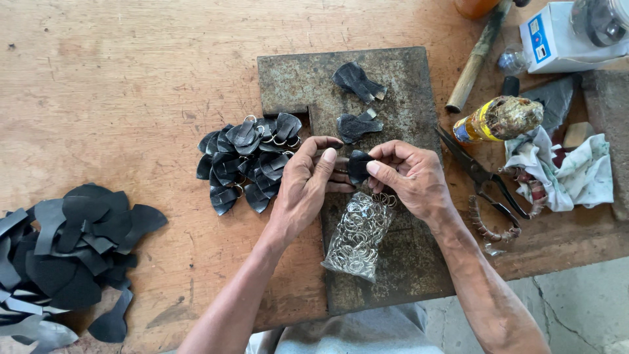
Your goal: The person picks up a black leather piece, threads a metal split key ring through a hole in it, and places the finished piece on a growing pile of completed keychains. They repeat this assembly cycle one piece at a time, taking rings from a plastic bag on the workbench.
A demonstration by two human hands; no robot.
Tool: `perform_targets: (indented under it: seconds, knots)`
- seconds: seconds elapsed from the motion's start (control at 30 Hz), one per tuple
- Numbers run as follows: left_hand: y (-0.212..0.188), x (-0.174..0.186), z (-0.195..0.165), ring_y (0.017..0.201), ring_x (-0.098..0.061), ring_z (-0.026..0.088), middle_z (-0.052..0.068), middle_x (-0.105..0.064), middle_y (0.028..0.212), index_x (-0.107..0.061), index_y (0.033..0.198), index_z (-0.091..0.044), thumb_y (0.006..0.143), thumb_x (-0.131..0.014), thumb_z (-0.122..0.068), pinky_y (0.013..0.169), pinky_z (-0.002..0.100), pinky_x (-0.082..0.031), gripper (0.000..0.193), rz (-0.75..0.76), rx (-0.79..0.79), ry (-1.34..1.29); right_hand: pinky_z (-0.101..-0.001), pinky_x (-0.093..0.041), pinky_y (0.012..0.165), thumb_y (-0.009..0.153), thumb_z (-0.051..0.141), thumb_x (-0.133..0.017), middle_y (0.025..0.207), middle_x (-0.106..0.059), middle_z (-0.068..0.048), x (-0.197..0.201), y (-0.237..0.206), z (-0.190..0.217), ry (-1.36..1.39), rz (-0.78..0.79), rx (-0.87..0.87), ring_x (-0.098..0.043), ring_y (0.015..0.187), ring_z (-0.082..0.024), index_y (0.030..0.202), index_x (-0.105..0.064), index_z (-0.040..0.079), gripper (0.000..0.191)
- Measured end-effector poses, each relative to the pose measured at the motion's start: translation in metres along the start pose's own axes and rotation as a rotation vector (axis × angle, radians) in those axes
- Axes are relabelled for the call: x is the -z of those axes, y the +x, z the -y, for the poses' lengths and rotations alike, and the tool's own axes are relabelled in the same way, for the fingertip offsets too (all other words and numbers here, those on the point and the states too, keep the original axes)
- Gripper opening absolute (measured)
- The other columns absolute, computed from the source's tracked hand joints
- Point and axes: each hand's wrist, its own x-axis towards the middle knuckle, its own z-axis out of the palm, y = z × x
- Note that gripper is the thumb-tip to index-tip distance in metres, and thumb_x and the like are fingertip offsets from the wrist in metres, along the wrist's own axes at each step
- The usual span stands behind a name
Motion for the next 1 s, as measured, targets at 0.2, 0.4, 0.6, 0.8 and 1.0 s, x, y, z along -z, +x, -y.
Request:
perform_targets:
  seconds: [0.2,0.4,0.6,0.8,1.0]
  knots:
    - [-0.001,0.001,0.001,0.093,-0.074,0.018,0.013,-0.07,0.107,-0.053,0.129,-0.001,0.109,-0.044,-0.022,0.079,0.033,-0.068,0.031,0.007,0.001,0.02,-0.0237,-0.06,0.063,0.095,0.006,-0.071,0.091,-0.071,-0.007,-0.001,-0.001,0.0,-0.026,-0.002,-0.01,-0.069,0.072,-0.011,0.112,-0.067,-0.004,0.02]
    - [-0.001,0.002,0.002,0.091,-0.073,0.018,0.011,-0.071,0.103,-0.06,0.123,0.001,0.11,-0.044,-0.022,0.079,0.032,-0.067,0.03,0.017,0.002,0.029,-0.0232,-0.059,0.063,0.096,0.006,-0.071,0.089,-0.069,-0.006,-0.002,-0.003,-0.001,-0.043,0.004,0.006,-0.068,0.074,-0.01,0.113,-0.066,-0.004,0.02]
    - [0.0,0.002,0.0,0.089,-0.074,0.017,0.011,-0.073,0.1,-0.064,0.121,0.002,0.11,-0.046,-0.021,0.078,0.032,-0.067,0.032,0.034,-0.004,0.052,-0.0224,-0.058,0.065,0.097,0.007,-0.07,0.09,-0.069,-0.005,-0.002,-0.005,-0.001,-0.037,0.008,0.001,-0.067,0.075,-0.009,0.114,-0.066,-0.003,0.021]
    - [-0.004,-0.002,-0.008,0.089,-0.076,0.016,0.011,-0.075,0.098,-0.066,0.119,0.004,0.108,-0.049,-0.022,0.078,0.031,-0.067,0.033,0.043,-0.022,0.132,-0.0221,-0.057,0.065,0.096,0.007,-0.07,0.09,-0.068,-0.004,-0.004,-0.006,0.001,-0.049,0.0,0.001,-0.066,0.075,-0.008,0.114,-0.065,-0.003,0.02]
    - [-0.006,-0.004,-0.018,0.085,-0.075,0.012,0.008,-0.077,0.095,-0.069,0.118,0.003,0.103,-0.056,-0.019,0.075,0.028,-0.067,0.03,0.048,-0.026,0.298,-0.0215,-0.058,0.068,0.098,0.008,-0.069,0.089,-0.068,-0.004,-0.007,-0.011,0.006,-0.114,0.02,0.054,-0.066,0.077,-0.008,0.115,-0.064,-0.003,0.02]
